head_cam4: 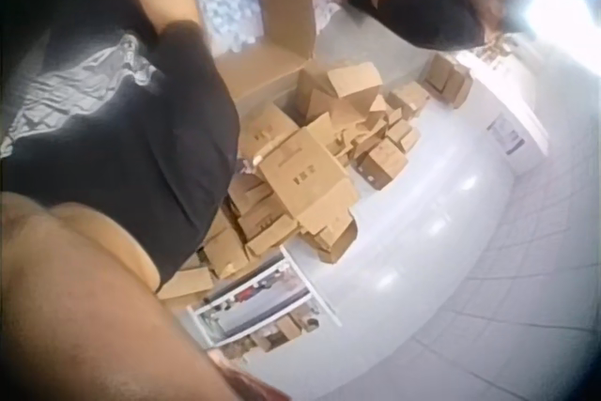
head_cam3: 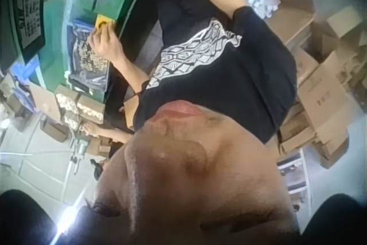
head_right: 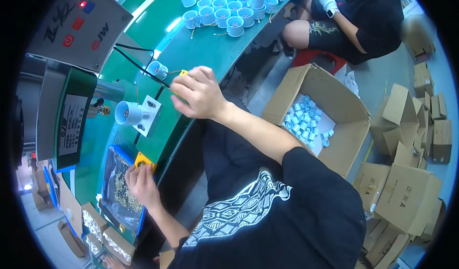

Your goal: Operating a machine to package small components into blue containers and then placing them into boxes.

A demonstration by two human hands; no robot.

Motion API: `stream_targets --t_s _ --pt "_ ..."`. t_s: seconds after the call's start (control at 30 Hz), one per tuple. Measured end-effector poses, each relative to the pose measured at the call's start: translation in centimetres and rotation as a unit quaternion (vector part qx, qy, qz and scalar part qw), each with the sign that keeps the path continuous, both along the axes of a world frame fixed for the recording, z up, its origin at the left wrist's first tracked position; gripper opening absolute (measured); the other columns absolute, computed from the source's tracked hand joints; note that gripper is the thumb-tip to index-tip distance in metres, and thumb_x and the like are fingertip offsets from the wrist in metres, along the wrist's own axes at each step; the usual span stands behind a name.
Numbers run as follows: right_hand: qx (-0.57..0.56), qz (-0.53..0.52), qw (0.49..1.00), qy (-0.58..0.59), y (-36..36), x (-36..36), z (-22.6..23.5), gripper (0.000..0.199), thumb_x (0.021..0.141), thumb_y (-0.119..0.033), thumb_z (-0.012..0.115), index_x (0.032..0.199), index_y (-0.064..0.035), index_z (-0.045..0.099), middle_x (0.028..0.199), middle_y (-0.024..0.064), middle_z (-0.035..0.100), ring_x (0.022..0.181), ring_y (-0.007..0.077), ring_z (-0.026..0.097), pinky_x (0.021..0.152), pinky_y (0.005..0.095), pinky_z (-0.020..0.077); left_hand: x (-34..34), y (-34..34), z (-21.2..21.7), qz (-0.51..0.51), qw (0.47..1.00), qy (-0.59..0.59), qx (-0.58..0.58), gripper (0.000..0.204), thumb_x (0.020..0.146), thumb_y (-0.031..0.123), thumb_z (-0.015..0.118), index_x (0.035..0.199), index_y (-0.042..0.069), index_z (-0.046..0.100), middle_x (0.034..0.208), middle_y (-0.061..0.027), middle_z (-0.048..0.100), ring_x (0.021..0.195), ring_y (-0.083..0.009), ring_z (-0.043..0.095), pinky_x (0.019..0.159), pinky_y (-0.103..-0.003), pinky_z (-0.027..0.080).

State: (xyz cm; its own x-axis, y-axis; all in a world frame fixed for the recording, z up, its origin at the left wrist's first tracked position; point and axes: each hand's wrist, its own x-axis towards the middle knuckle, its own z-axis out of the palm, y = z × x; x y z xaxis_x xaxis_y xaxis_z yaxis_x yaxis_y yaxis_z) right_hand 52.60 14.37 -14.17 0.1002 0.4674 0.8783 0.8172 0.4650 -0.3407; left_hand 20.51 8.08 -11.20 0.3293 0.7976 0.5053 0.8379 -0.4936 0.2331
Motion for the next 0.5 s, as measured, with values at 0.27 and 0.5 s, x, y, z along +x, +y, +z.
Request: stream_targets --t_s 0.27,0.5 --pt "-0.045 -0.024 0.999 0.01 0.6 0.4 -1.5 0.016 0.085 -0.019 0.07 0.098 -0.0088 0.07 0.088 0.004 0.069 0.092 0.0265 0.063 0.097 0.0421 0.0418 0.2 0.1 -0.2 -0.008 0.999 -0.033 -0.004 0.006 0.087 0.007 0.078 0.09 0.003 0.076 0.093 -0.0084 0.072 0.106 -0.0322 0.063 0.095 -0.045 0.051" --pt "0.089 0.185 0.967 0.153 -1.5 3.5 6.1 0.051 0.11 -0.036 0.041 0.085 -0.0005 0.067 0.079 0.0124 0.068 0.074 0.0304 0.065 0.074 0.0446 0.0515 -5.0 1.3 -1.4 0.015 0.983 -0.182 0.002 0.01 0.091 0.007 0.075 0.093 -0.003 0.074 0.093 -0.0127 0.072 0.096 -0.0285 0.066 0.089 -0.038 0.051"
